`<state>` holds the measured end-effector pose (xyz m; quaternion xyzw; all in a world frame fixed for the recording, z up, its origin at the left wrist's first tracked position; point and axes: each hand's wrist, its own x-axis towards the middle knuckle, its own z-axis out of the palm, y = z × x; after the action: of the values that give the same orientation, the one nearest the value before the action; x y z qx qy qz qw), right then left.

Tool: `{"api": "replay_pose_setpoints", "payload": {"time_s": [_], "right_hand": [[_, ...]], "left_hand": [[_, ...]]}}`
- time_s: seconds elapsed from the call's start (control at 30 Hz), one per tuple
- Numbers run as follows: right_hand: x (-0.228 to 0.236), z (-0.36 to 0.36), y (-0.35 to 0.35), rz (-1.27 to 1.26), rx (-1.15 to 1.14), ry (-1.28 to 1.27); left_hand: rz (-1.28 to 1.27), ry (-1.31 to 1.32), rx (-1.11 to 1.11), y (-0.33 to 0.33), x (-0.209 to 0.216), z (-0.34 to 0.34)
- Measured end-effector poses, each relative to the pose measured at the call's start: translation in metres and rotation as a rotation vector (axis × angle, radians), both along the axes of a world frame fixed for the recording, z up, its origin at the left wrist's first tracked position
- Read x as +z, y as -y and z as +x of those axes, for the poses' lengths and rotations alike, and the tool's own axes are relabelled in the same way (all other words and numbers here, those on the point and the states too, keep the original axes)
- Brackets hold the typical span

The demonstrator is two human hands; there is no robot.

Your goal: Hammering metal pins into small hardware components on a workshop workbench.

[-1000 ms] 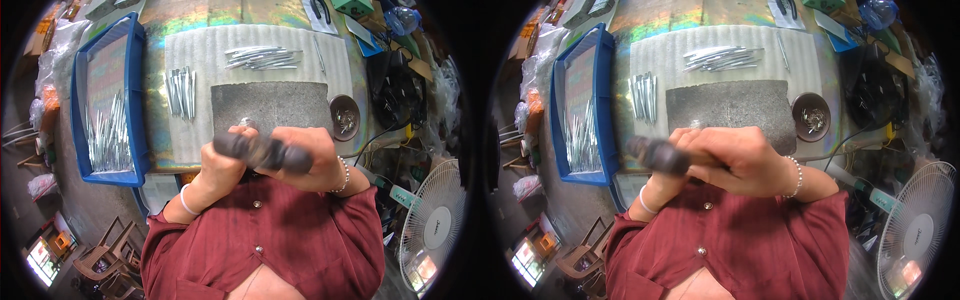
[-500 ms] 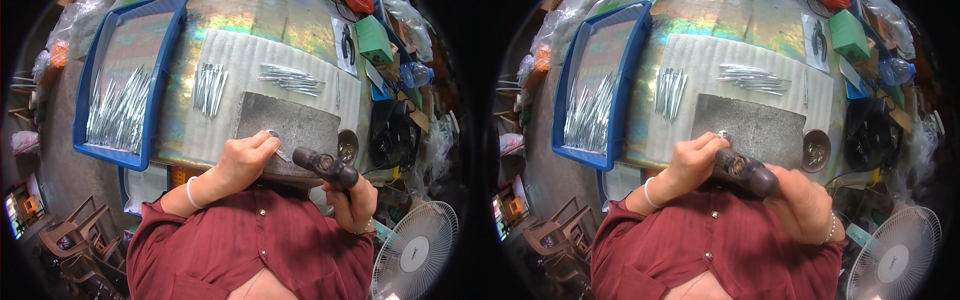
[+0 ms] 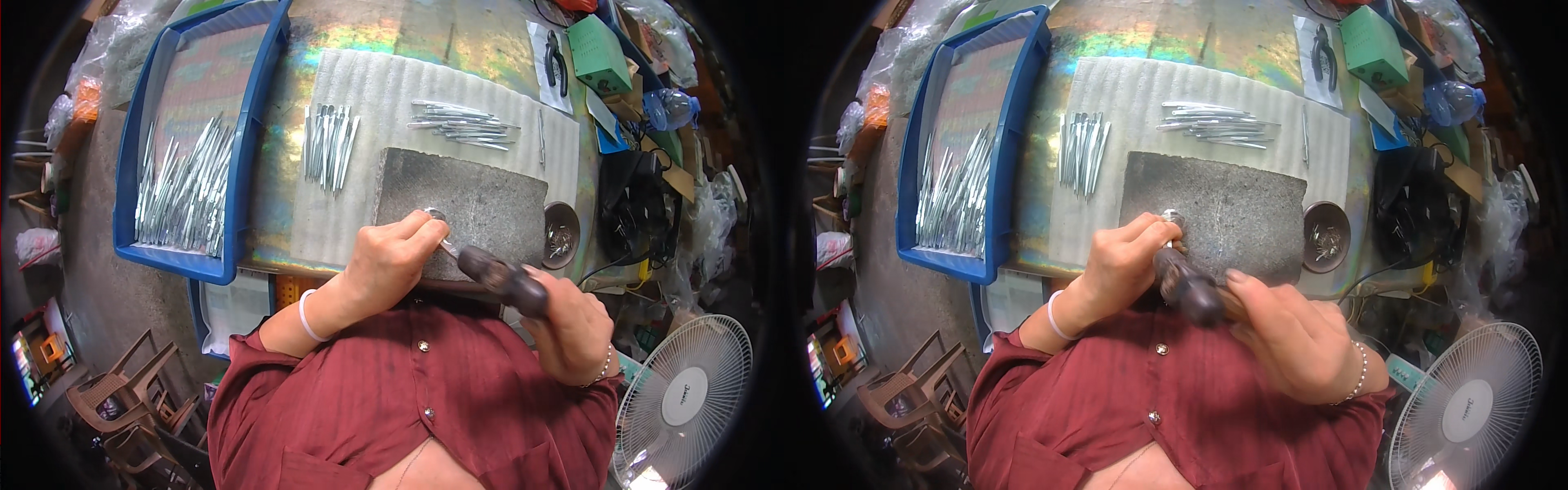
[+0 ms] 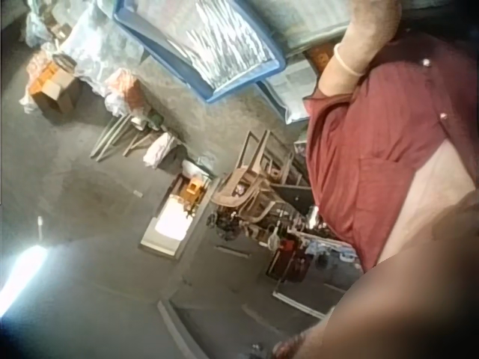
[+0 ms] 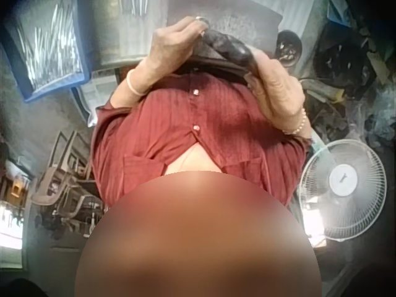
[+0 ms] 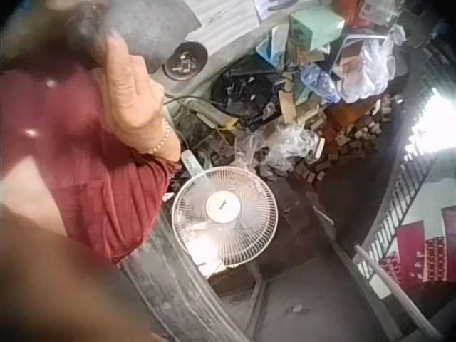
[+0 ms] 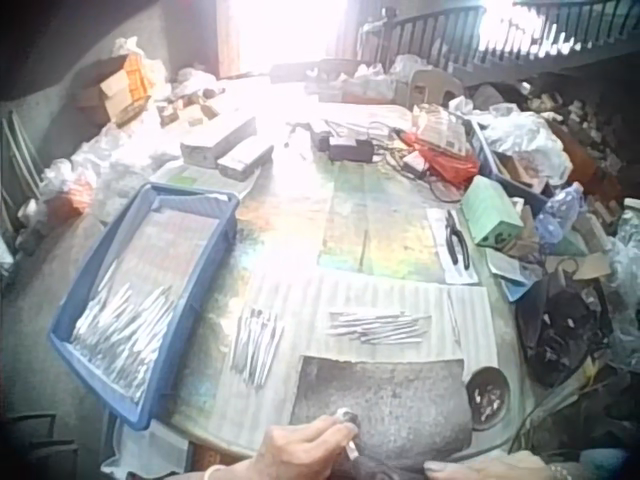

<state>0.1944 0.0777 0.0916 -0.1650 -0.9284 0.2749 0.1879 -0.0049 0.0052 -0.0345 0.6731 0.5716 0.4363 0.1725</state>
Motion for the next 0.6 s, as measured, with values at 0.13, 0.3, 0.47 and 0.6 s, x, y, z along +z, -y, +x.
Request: {"api": "replay_pose_setpoints", "payload": {"time_s": [0.13, 0.3, 0.47, 0.6], "right_hand": [[0.007, -0.003, -0.001, 0.015, 0.011, 0.082], [0.024, 0.025, 0.022, -0.291, -0.085, -0.341], [0.024, 0.009, 0.004, -0.015, -0.109, 0.084], [0.000, 0.007, -0.008, 0.002, -0.271, 0.059]], "left_hand": [[0.006, -0.006, 0.017, 0.001, -0.002, 0.000], [-0.023, -0.051, -0.008, 0.003, 0.001, 0.000], [-0.003, 0.044, -0.026, -0.002, 0.000, -0.007], [-0.287, 0.788, -0.046, 0.004, 0.034, -0.019]]}}
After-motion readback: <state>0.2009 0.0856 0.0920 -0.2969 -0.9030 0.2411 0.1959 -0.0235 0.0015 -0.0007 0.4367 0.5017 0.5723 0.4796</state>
